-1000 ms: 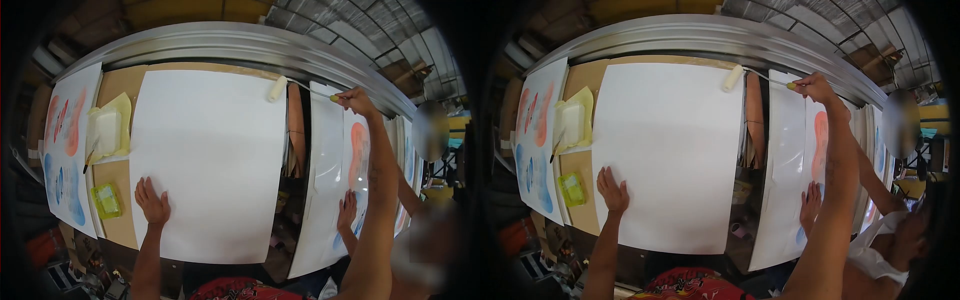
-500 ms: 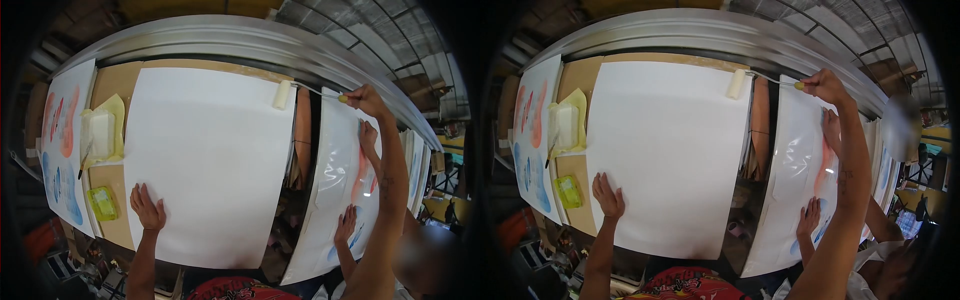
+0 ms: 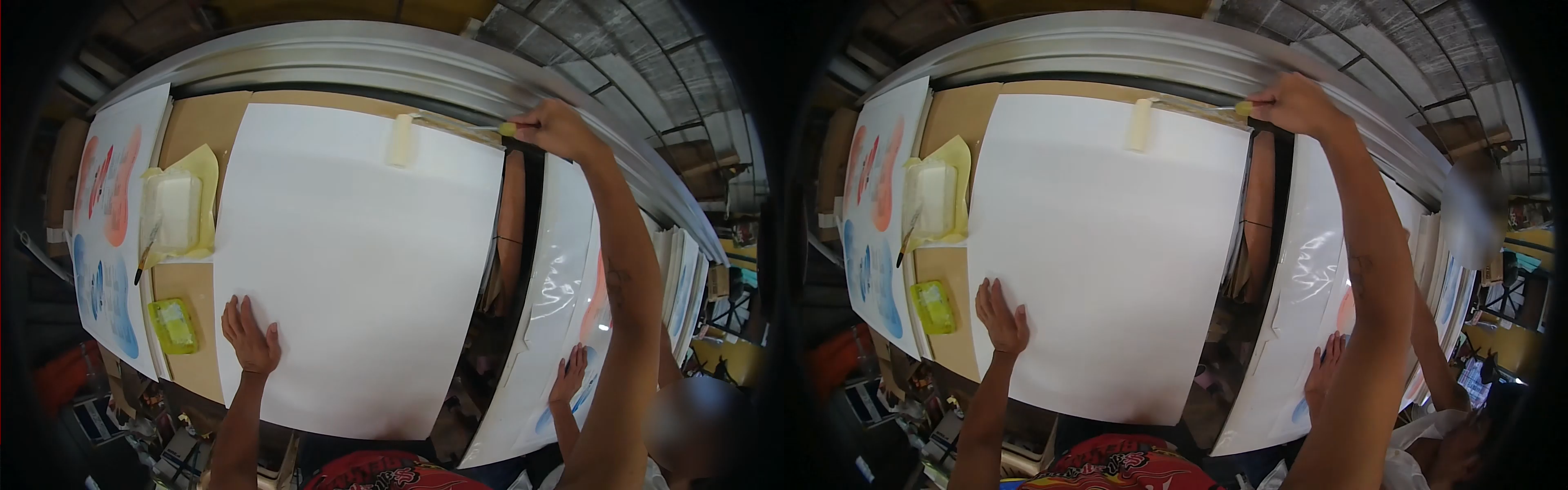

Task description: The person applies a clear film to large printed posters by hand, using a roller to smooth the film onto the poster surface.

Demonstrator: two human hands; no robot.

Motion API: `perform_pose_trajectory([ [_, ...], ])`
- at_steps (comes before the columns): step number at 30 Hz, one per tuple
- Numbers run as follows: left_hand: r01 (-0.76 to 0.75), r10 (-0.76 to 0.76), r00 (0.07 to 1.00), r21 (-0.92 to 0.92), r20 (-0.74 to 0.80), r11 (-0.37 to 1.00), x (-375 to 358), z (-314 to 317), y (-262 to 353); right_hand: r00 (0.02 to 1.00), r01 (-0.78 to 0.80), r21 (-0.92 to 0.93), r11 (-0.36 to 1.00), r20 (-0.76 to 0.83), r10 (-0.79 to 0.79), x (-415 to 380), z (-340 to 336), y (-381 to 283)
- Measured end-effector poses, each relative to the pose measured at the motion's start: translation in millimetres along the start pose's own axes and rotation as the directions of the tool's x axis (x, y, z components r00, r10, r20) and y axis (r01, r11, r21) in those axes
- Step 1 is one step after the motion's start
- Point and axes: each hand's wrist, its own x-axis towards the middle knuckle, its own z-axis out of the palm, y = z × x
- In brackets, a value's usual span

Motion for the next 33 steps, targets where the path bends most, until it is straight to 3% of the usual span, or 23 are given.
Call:
perform_pose_trajectory([
  [8, -0.033, 0.032, 0.999, -0.012, -0.036, 0.999, -0.7, 2.4, -1.9, 0.999, 0.042, -0.064, 0.997, -0.003, -0.042, 2.8, -5.7, -17.0],
  [11, -0.034, 0.033, 0.999, -0.022, -0.043, 0.999, -1.0, 3.0, -3.8, 0.998, 0.061, -0.105, 0.993, 0.013, -0.060, -28.9, -10.9, 35.9],
  [13, -0.031, 0.030, 0.999, -0.024, -0.045, 0.999, -2.1, 3.3, -3.8, 0.989, -0.134, -0.038, 0.990, 0.054, 0.136, -62.0, -17.3, 65.7],
  [16, -0.036, 0.035, 0.998, -0.017, -0.044, 0.999, -1.8, 3.1, -4.3, 0.954, -0.282, -0.054, 0.958, 0.087, 0.286, -111.8, -25.0, 90.5],
  [20, -0.036, 0.035, 0.999, -0.020, -0.038, 0.999, -2.7, 3.4, -4.7, 0.894, -0.445, 0.054, 0.894, 0.092, 0.439, -161.7, -27.7, 97.0],
  [23, -0.020, 0.019, 0.999, -0.027, -0.032, 0.999, -3.1, 3.8, -5.5, 0.861, -0.507, 0.240, 0.828, 0.119, 0.494, -185.7, -25.1, 73.7],
  [25, -0.020, 0.019, 0.999, -0.029, -0.036, 0.999, -5.0, 4.5, -5.7, 0.912, -0.385, 0.409, 0.827, 0.031, 0.409, -194.7, 9.9, 64.9],
  [27, -0.032, 0.031, 0.998, -0.028, -0.056, 0.999, -5.3, 5.8, -6.5, 0.899, -0.429, 0.342, 0.836, 0.073, 0.432, -196.4, 25.0, 8.8],
  [29, -0.048, 0.046, 0.997, -0.036, -0.070, 0.998, -5.3, 4.7, -6.6, 0.929, -0.333, 0.327, 0.884, -0.048, 0.367, -210.1, 75.8, -12.0],
  [31, -0.049, 0.046, 0.997, -0.042, -0.066, 0.998, -5.8, 3.2, -6.1, 0.851, -0.502, 0.307, 0.809, 0.009, 0.525, -225.8, 86.9, -73.4],
  [33, -0.036, 0.034, 0.998, -0.044, -0.047, 0.998, -6.1, 1.6, -6.3, 0.806, -0.515, 0.378, 0.769, -0.090, 0.584, -253.0, 116.5, -110.5],
])
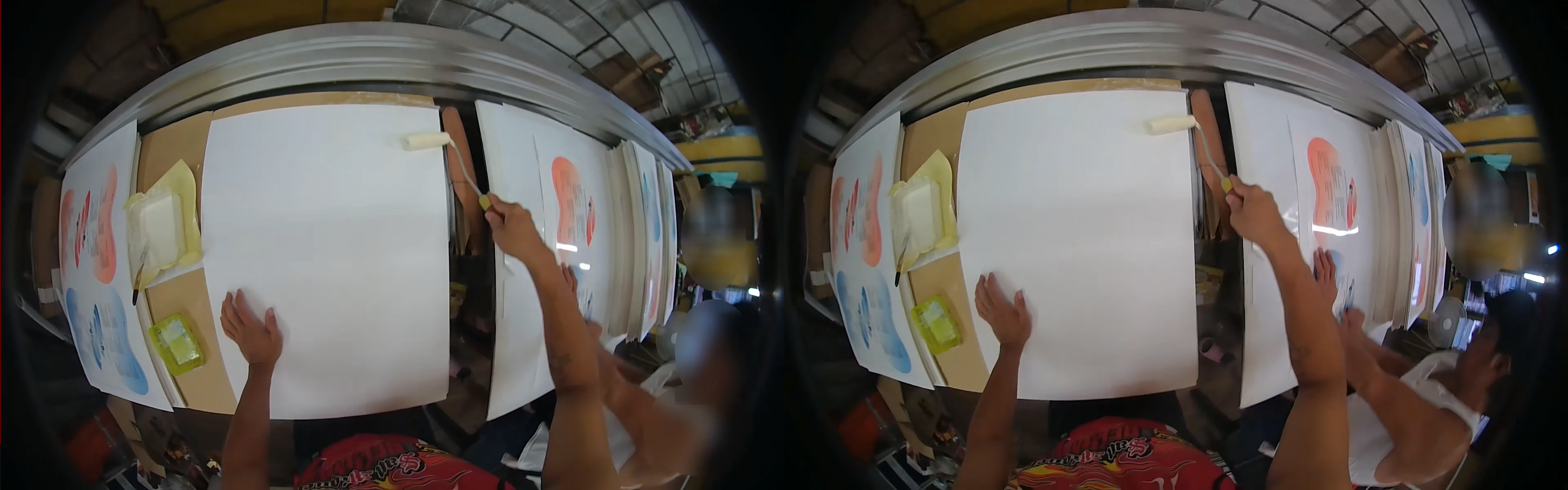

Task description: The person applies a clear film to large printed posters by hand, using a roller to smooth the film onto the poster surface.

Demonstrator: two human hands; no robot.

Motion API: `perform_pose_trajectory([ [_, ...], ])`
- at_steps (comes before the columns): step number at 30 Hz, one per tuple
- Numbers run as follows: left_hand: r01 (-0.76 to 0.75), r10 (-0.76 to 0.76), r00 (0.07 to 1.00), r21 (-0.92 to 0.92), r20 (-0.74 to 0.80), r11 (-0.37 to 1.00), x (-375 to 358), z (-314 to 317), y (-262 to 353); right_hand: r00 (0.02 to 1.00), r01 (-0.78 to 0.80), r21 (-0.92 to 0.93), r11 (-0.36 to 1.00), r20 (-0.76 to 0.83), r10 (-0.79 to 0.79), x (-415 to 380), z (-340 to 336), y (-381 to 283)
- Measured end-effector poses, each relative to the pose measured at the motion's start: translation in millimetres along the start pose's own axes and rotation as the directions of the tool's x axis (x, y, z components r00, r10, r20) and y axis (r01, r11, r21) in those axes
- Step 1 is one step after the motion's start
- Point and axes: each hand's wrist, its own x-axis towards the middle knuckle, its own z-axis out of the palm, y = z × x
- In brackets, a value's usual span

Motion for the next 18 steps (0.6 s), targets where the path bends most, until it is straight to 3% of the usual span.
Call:
perform_pose_trajectory([
  [7, -0.002, 0.001, 1.000, -0.067, -0.022, 0.998, -5.1, -1.6, -4.2, 0.996, -0.071, 0.062, 0.996, -0.056, 0.074, -169.4, 44.9, -2.9],
  [11, 0.010, -0.011, 1.000, -0.078, -0.014, 0.997, -3.7, 3.9, -4.9, 0.994, -0.083, -0.115, 0.990, -0.077, 0.074, -128.3, 45.5, -29.9],
  [14, 0.016, -0.017, 1.000, -0.066, -0.013, 0.998, -8.6, 3.5, -6.7, 0.998, -0.045, -0.141, 0.989, -0.057, 0.038, -65.7, 50.8, -33.1],
  [18, -0.010, 0.009, 1.000, -0.059, -0.017, 0.998, -6.6, 2.7, -3.6, 0.996, -0.039, -0.113, 0.993, -0.080, 0.030, -121.3, 60.8, -24.6],
])
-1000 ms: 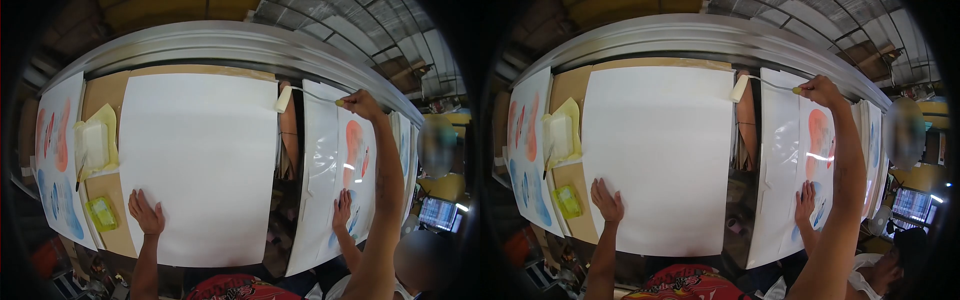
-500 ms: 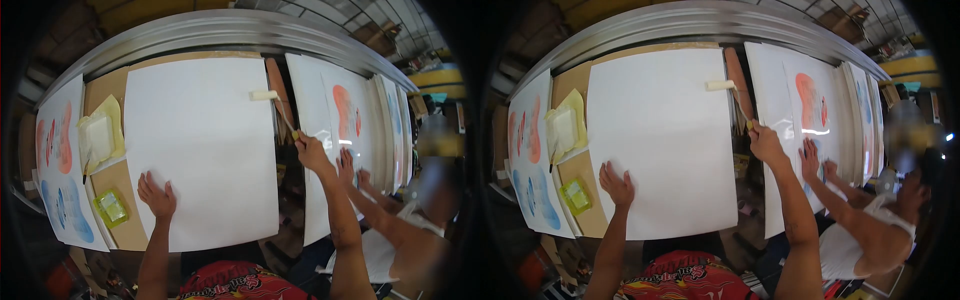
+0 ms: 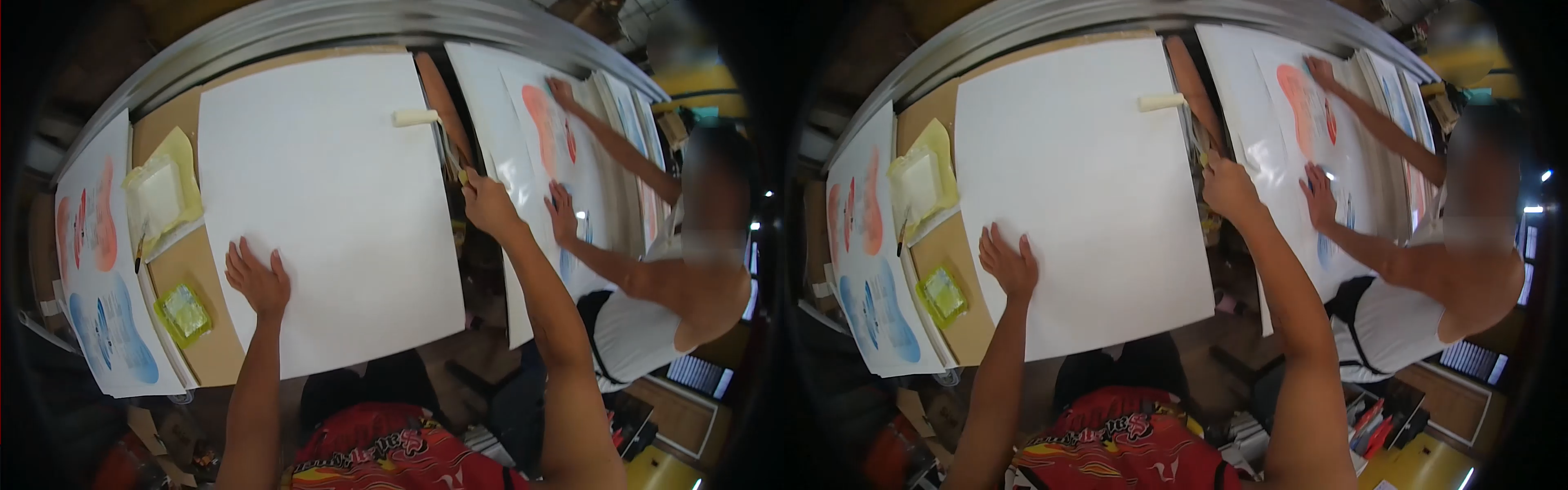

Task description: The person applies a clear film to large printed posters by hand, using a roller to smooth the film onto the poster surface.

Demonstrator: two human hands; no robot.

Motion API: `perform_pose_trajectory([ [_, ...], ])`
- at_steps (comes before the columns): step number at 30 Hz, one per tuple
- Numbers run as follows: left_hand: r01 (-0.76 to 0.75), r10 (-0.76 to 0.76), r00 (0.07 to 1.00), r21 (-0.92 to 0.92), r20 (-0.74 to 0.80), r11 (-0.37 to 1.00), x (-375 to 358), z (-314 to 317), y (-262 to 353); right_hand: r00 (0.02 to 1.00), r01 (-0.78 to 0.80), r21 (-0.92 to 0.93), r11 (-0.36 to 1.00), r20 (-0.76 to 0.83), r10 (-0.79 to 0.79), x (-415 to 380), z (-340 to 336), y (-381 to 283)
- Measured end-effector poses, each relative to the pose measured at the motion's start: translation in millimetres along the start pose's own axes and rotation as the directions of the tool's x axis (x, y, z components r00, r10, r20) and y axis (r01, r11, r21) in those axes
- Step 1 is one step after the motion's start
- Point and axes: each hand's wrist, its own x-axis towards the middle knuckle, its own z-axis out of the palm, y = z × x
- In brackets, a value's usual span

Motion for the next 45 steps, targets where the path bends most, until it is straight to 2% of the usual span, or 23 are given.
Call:
perform_pose_trajectory([
  [4, -0.041, 0.042, 0.997, 0.025, -0.064, 0.999, -2.3, 4.0, 0.8, 0.997, -0.072, 0.060, 0.996, 0.038, 0.070, -160.4, 20.1, 23.7],
  [5, -0.047, 0.049, 0.996, 0.034, -0.072, 0.998, -3.0, 5.7, -1.2, 0.988, -0.139, 0.062, 0.988, 0.081, 0.134, -200.7, 20.5, 22.3],
  [7, -0.059, 0.063, 0.994, 0.055, -0.088, 0.997, -3.1, 8.7, -4.5, 0.986, -0.163, 0.135, 0.977, 0.054, 0.157, -277.0, 28.8, 23.2],
  [11, -0.083, 0.094, 0.987, 0.086, -0.132, 0.993, -5.6, 19.6, -12.0, 0.957, -0.283, 0.092, 0.955, 0.102, 0.273, -402.1, 57.7, 12.9],
  [14, -0.095, 0.106, 0.983, 0.078, -0.150, 0.992, -5.4, 25.4, -17.4, 0.943, -0.326, 0.087, 0.941, 0.099, 0.318, -459.2, 73.7, 3.3],
  [16, -0.103, 0.111, 0.983, 0.062, -0.149, 0.993, -6.2, 27.0, -21.4, 0.931, -0.353, 0.062, 0.934, 0.127, 0.343, -482.3, 57.6, -10.8],
  [19, -0.035, 0.035, 0.999, 0.006, -0.019, 0.999, 4.1, 31.0, -26.5, 0.939, -0.270, -0.054, 0.961, 0.208, 0.276, -508.1, 14.1, 7.1],
  [20, -0.001, 0.001, 0.999, 0.000, 0.032, 1.000, 2.5, 28.7, -31.7, 0.961, -0.198, -0.044, 0.979, 0.186, 0.202, -505.2, -6.0, 15.3],
  [22, -0.096, 0.081, 0.989, 0.121, 0.124, 0.988, -5.1, 5.5, -33.1, 0.989, -0.041, -0.020, 0.999, 0.145, 0.044, -472.6, -49.5, 37.7],
  [24, -0.178, 0.116, 0.954, 0.211, 0.276, 0.961, -23.5, -27.9, -24.4, 0.979, 0.043, -0.063, 0.997, 0.204, -0.029, -418.9, -84.4, 62.9],
  [26, -0.246, 0.096, 0.875, 0.266, 0.474, 0.932, -59.8, -60.1, -14.9, 0.937, 0.179, -0.252, 0.951, 0.338, -0.087, -349.7, -112.7, 75.2],
  [28, -0.258, 0.070, 0.841, 0.285, 0.536, 0.923, -91.2, -71.0, -15.0, 0.868, 0.383, -0.324, 0.865, 0.445, -0.218, -288.3, -123.7, 84.5],
  [29, -0.244, 0.031, 0.814, 0.292, 0.581, 0.925, -102.0, -79.1, -8.8, 0.853, 0.420, -0.351, 0.837, 0.468, -0.232, -268.0, -132.8, 77.0],
  [30, -0.231, -0.007, 0.779, 0.297, 0.628, 0.926, -112.5, -82.0, -9.3, 0.836, 0.454, -0.376, 0.808, 0.493, -0.240, -251.4, -137.4, 69.2],
  [32, -0.223, 0.013, 0.811, 0.288, 0.585, 0.931, -125.2, -68.4, -21.8, 0.737, 0.625, -0.270, 0.733, 0.512, -0.440, -227.0, -139.5, 83.1],
  [33, -0.212, 0.008, 0.819, 0.290, 0.573, 0.933, -124.5, -65.6, -22.2, 0.744, 0.605, -0.281, 0.745, 0.535, -0.402, -222.6, -135.3, 86.6],
  [38, -0.170, -0.012, 0.826, 0.271, 0.563, 0.948, -123.2, -64.5, -22.3, 0.694, 0.666, -0.213, 0.715, 0.527, -0.490, -212.7, -101.6, 94.7],
  [42, -0.164, -0.026, 0.818, 0.278, 0.574, 0.947, -122.8, -68.4, -17.1, 0.709, 0.640, -0.170, 0.749, 0.505, -0.492, -211.1, -74.8, 66.7],
  [45, -0.168, -0.033, 0.813, 0.288, 0.581, 0.943, -121.3, -67.8, -16.0, 0.666, 0.687, -0.132, 0.715, 0.507, -0.547, -208.9, -51.2, 26.0],
])
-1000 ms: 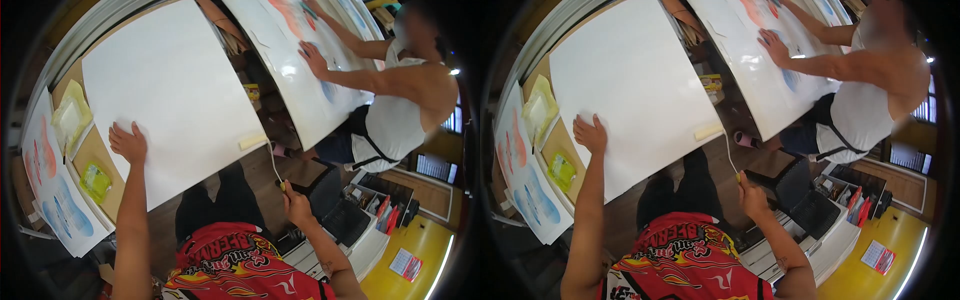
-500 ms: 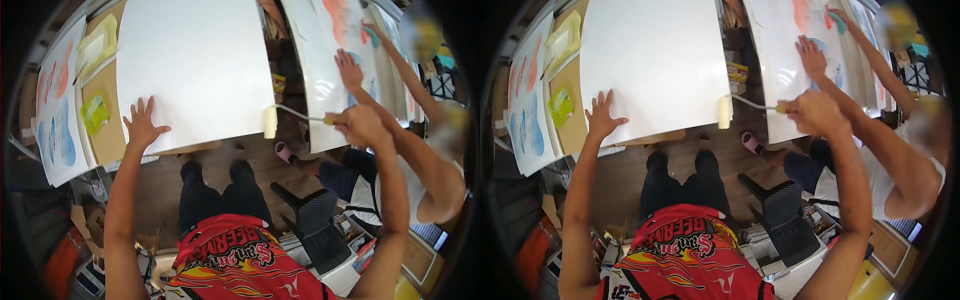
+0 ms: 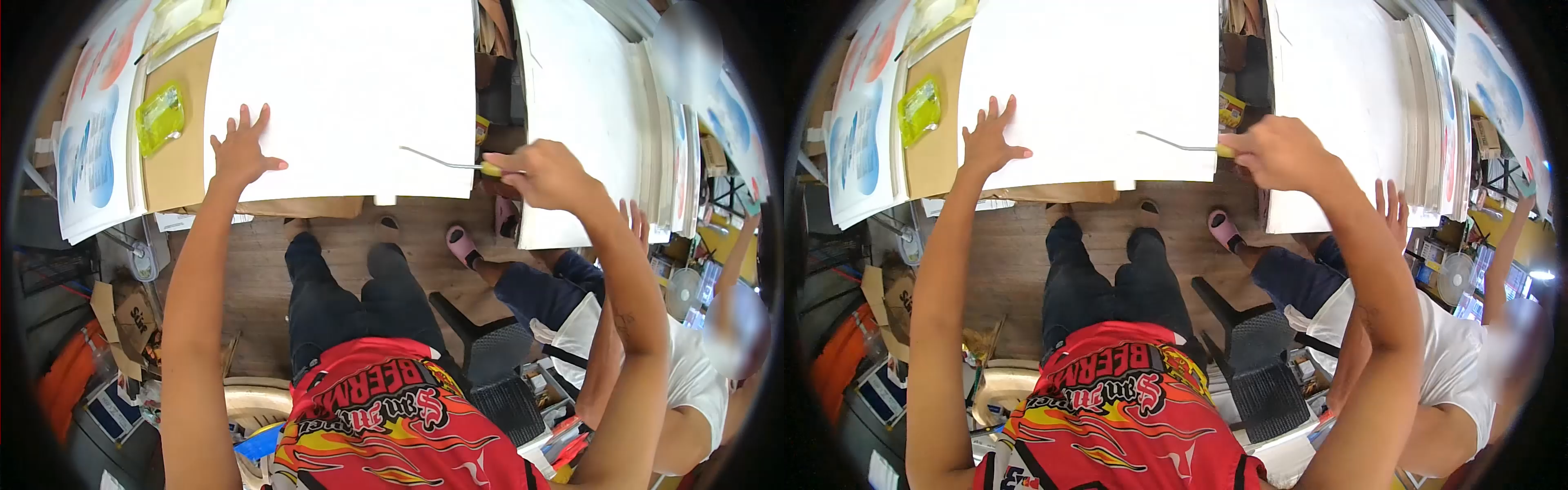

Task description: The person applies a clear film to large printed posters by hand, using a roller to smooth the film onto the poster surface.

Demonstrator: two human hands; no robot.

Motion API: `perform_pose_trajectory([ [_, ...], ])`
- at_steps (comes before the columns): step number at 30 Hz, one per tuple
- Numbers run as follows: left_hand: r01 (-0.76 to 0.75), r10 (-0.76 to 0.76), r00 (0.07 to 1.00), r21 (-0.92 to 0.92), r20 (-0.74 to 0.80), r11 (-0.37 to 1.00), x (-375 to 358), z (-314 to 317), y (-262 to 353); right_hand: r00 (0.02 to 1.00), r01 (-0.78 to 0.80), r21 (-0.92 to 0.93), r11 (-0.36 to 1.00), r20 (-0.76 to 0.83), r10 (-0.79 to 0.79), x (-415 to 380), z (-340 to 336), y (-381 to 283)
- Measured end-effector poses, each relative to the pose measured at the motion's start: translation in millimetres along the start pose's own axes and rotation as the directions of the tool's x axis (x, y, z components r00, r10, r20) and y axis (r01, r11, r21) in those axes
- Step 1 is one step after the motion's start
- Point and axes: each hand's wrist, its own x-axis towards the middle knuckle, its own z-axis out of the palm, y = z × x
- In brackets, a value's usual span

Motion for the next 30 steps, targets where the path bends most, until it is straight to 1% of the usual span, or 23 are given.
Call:
perform_pose_trajectory([
  [1, -0.005, 0.005, 1.000, 0.003, 0.001, 1.000, 0.5, -1.5, 0.6, 0.999, 0.033, 0.005, 0.999, -0.012, -0.033, 12.8, 4.1, -8.9],
  [4, -0.007, 0.007, 1.000, 0.012, 0.013, 1.000, -1.5, -2.0, -1.8, 0.998, 0.061, 0.093, 0.994, -0.023, -0.059, 47.4, 13.4, -33.8],
  [6, -0.014, 0.014, 1.000, 0.011, 0.018, 1.000, -0.8, -2.5, -1.8, 0.998, 0.061, 0.075, 0.995, 0.002, -0.062, 59.5, 19.1, -40.3],
  [8, -0.026, 0.025, 1.000, 0.019, 0.011, 0.999, 0.1, -2.4, -3.5, 0.999, 0.054, 0.077, 0.996, -0.001, -0.054, 59.3, 21.0, -39.8],
  [10, -0.028, 0.028, 0.999, 0.022, 0.016, 0.999, -2.8, -2.3, -6.0, 0.999, 0.040, 0.102, 0.994, -0.025, -0.037, 36.4, 20.3, -18.1],
  [11, -0.028, 0.028, 0.999, 0.022, 0.019, 0.999, -3.6, -3.4, -5.2, 1.000, 0.005, 0.089, 0.996, -0.009, -0.004, 20.9, 16.6, -8.0],
  [12, -0.031, 0.030, 0.999, 0.020, 0.020, 0.999, -3.4, -4.6, -4.2, 0.984, -0.155, 0.047, 0.987, 0.094, 0.150, 3.6, 2.8, -9.1],
  [14, -0.033, 0.032, 0.999, 0.023, 0.019, 0.999, -2.7, -4.5, -4.7, 0.940, -0.304, 0.004, 0.953, 0.165, 0.300, -31.5, -5.5, 5.9],
  [17, -0.032, 0.032, 0.999, 0.020, 0.023, 0.999, -2.4, -3.8, -4.9, 0.944, -0.327, 0.079, 0.942, 0.065, 0.322, -79.8, 0.7, 30.3],
  [21, -0.031, 0.030, 0.999, 0.033, 0.022, 0.999, -4.0, -6.7, -2.4, 0.897, -0.416, -0.101, 0.904, 0.117, 0.426, -110.0, -18.7, 29.7],
  [24, -0.063, 0.059, 0.998, 0.100, 0.037, 0.993, -3.0, -11.5, -4.6, 0.776, -0.621, -0.010, 0.784, 0.134, 0.617, -127.1, -31.6, -2.2],
  [25, -0.074, 0.066, 0.995, 0.107, 0.078, 0.991, -1.7, -19.0, -5.9, 0.732, -0.681, 0.156, 0.716, 0.172, 0.659, -129.8, -32.3, -22.7],
  [26, -0.089, 0.075, 0.990, 0.116, 0.119, 0.989, -0.1, -29.3, -6.2, 0.779, -0.625, 0.289, 0.726, 0.167, 0.604, -143.8, -0.1, -21.0],
  [27, -0.104, 0.084, 0.983, 0.124, 0.161, 0.987, 3.5, -37.9, -7.9, 0.842, -0.512, 0.429, 0.744, 0.081, 0.533, -141.7, 11.0, -50.7],
  [28, -0.120, 0.112, 0.990, 0.098, 0.086, 0.988, 10.9, -37.9, -14.9, 0.857, -0.470, 0.554, 0.687, 0.100, 0.505, -134.1, 23.6, -80.0],
  [29, -0.138, 0.138, 0.990, 0.071, 0.011, 0.988, 21.1, -31.5, -25.2, 0.853, -0.425, 0.629, 0.651, 0.038, 0.520, -118.9, 37.2, -113.5],
  [30, -0.159, 0.161, 0.985, 0.043, -0.065, 0.986, 30.8, -25.3, -32.5, 0.856, -0.371, 0.640, 0.673, -0.045, 0.514, -110.1, 66.7, -139.1],
])
